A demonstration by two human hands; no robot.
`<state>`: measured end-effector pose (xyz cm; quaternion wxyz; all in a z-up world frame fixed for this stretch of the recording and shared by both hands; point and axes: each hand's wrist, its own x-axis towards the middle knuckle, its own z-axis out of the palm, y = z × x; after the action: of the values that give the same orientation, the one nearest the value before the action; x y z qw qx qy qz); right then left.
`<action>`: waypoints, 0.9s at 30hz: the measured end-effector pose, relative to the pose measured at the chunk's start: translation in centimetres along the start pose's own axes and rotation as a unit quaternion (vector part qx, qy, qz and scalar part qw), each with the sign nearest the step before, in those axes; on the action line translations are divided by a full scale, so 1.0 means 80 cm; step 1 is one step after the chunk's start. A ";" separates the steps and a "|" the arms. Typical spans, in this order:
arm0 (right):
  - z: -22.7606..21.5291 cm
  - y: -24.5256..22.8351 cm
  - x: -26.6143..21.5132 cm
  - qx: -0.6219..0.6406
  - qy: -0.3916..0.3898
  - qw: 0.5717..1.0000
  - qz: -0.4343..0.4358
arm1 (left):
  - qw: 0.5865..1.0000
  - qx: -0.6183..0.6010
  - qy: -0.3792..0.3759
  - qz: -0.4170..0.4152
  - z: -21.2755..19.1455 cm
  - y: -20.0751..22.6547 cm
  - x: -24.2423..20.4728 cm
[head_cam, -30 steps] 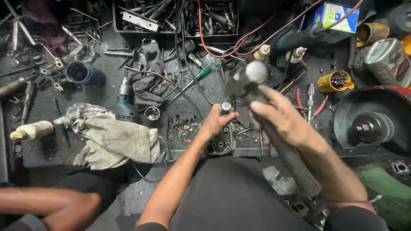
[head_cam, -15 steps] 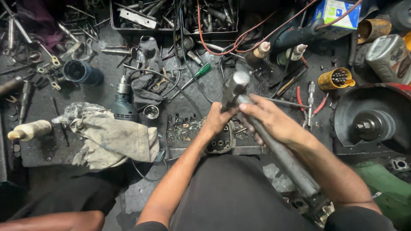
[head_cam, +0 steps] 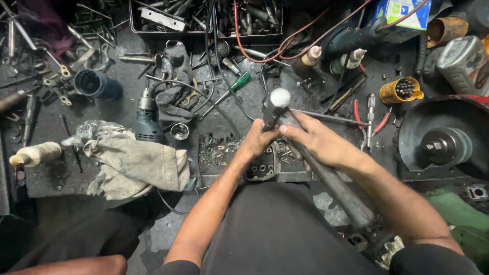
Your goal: The person works on a metal engine casing on a cluttered workbench. They use a hammer and punch to tap a cylindrical component into place, then use a file to smooth the edges of a small metal part. The person repeatedly handles the casing and small components while another person works nearby.
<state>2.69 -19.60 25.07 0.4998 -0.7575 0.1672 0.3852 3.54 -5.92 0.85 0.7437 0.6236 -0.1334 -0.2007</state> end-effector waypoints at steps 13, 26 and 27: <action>-0.031 0.006 -0.037 0.180 -0.019 0.928 -0.324 | 1.000 -0.005 0.000 -0.003 0.000 -0.017 0.002; -0.002 0.023 -0.001 0.090 -0.010 0.993 -0.074 | 1.000 -0.003 0.019 -0.017 0.005 -0.002 -0.005; -0.005 0.022 -0.003 0.085 -0.003 0.993 -0.081 | 0.999 -0.001 0.035 -0.026 0.006 -0.003 -0.005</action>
<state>1.56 -20.75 24.26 0.5927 -0.7221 0.1356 0.3300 2.94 -6.18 0.73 0.7431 0.6328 -0.0907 -0.1977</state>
